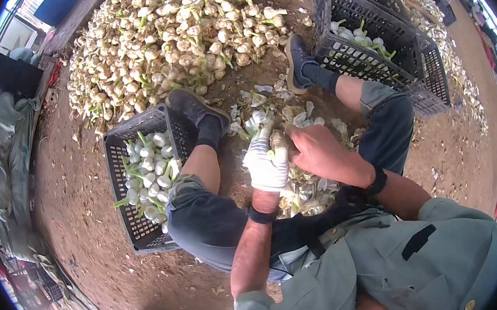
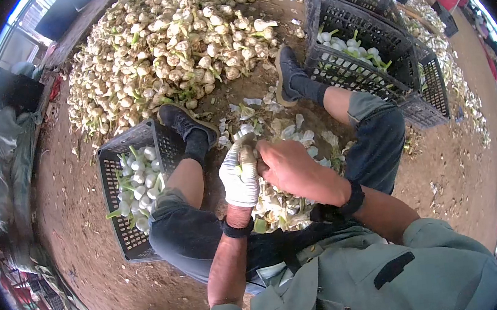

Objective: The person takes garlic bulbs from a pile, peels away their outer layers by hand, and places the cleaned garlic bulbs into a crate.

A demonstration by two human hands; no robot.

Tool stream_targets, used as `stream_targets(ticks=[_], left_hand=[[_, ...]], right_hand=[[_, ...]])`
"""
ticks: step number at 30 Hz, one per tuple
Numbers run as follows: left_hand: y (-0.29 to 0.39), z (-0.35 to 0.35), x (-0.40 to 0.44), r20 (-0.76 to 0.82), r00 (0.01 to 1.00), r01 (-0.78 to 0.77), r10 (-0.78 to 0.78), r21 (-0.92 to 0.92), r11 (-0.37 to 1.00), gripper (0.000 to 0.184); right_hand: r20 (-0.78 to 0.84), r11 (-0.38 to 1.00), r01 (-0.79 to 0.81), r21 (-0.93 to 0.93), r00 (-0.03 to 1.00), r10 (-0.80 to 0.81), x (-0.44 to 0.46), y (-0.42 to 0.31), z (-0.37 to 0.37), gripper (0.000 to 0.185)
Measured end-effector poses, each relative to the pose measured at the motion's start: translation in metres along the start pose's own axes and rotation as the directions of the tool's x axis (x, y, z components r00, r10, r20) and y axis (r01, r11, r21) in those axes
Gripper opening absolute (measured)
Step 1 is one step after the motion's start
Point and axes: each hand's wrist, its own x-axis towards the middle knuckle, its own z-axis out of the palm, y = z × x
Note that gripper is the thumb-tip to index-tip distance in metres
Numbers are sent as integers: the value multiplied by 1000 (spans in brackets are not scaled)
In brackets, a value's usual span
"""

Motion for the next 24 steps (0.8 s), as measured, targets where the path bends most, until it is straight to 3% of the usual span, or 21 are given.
stream_targets(ticks=[2,4,6,7,8,10,11,12,14,18,21,22,24], left_hand=[[-1,0,-1,8,999,42,-42,-34,999,43],[11,-3,1,63,998,30,-20,-166,986,47],[13,-3,3,114,993,65,-36,-265,962,45],[14,-2,4,169,984,110,-51,-361,926,46],[17,-2,3,174,983,112,-51,-361,926,46],[21,-3,0,225,974,126,-36,-398,909,51],[16,-2,-1,197,979,9,61,-335,942,53],[22,-5,-2,201,978,9,61,-333,943,53],[36,-10,-5,325,945,194,-43,-450,872,56],[30,-1,-6,240,971,124,2,-510,851,63],[22,5,8,38,931,326,-363,-533,781,41],[18,-1,7,142,884,456,-446,-479,751,42],[16,6,10,194,729,603,-657,-637,481,49]], right_hand=[[-22,1000,-8,-8,1000,8,4,5,-1,23],[52,963,-206,174,978,200,10,10,-10,20],[-9,986,-152,69,988,153,9,33,-4,20],[33,957,-183,227,983,180,7,38,-5,21],[80,900,-215,379,977,200,5,41,-5,21],[57,905,-215,367,976,209,0,49,-3,22],[35,910,-213,354,976,215,-2,53,-1,22],[32,909,-214,357,976,218,-4,56,0,22],[56,905,-250,345,968,246,-6,63,-1,21],[152,760,-416,500,906,395,-6,66,-5,17],[55,688,-338,642,916,398,-4,27,-27,11],[59,688,-339,642,916,397,-4,25,-24,11],[-191,931,-66,359,971,143,-5,28,-20,13]])
